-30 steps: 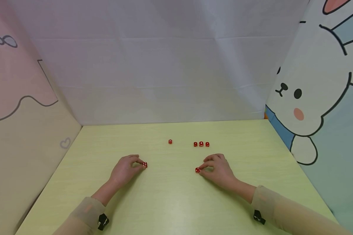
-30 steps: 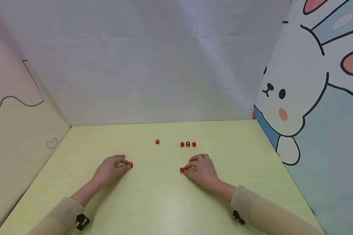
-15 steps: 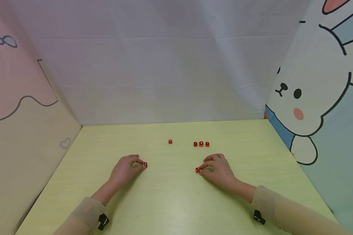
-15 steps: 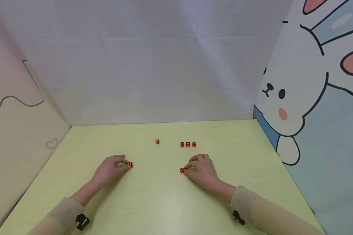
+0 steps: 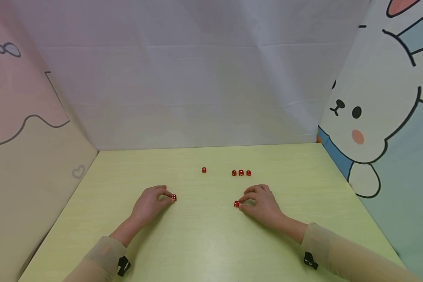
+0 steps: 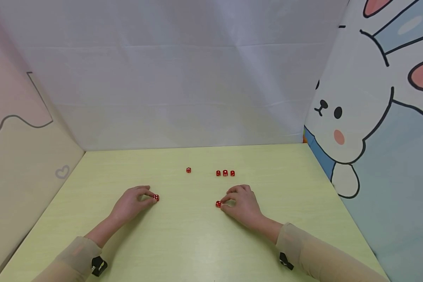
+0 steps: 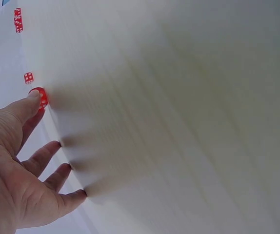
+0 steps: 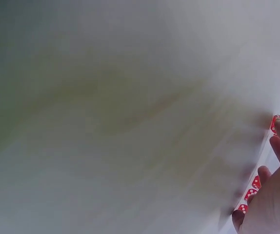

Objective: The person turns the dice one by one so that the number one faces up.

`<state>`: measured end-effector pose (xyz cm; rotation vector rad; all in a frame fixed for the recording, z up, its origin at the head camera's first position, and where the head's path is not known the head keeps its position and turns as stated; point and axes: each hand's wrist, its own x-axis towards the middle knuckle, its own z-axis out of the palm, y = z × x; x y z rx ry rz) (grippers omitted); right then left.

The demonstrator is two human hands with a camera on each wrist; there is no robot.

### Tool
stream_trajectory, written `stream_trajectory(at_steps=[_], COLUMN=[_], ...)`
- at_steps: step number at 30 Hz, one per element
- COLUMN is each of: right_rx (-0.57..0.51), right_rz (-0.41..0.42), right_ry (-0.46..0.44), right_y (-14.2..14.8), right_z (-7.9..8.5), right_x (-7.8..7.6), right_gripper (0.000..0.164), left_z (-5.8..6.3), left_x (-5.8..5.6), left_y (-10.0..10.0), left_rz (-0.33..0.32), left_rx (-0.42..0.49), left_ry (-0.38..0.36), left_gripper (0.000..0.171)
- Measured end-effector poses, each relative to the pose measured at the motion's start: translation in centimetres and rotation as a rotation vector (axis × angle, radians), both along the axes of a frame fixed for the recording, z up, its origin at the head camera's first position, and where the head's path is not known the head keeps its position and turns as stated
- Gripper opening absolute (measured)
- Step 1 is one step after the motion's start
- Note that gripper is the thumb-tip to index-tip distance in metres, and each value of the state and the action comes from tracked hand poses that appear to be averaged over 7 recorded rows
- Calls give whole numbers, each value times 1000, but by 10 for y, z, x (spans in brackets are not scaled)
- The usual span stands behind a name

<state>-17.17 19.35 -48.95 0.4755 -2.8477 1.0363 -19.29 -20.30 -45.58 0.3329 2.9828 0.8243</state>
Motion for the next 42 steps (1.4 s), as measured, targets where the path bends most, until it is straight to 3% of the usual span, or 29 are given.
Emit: stream_trajectory(at_steps=[27,42], right_rx=[231,306], right_rz=[47,52], right_ry=[128,115], right_y=[-1,-15], right_z=[33,27], right_x=[-5,-7], right_gripper=[18,15], left_z=[-2,-5], left_x=[-2,-3], left_y=[-2,-3], left_rz=[1,-6], left_rx=[-4,-6], left_ry=[2,1], left_gripper=[14,14])
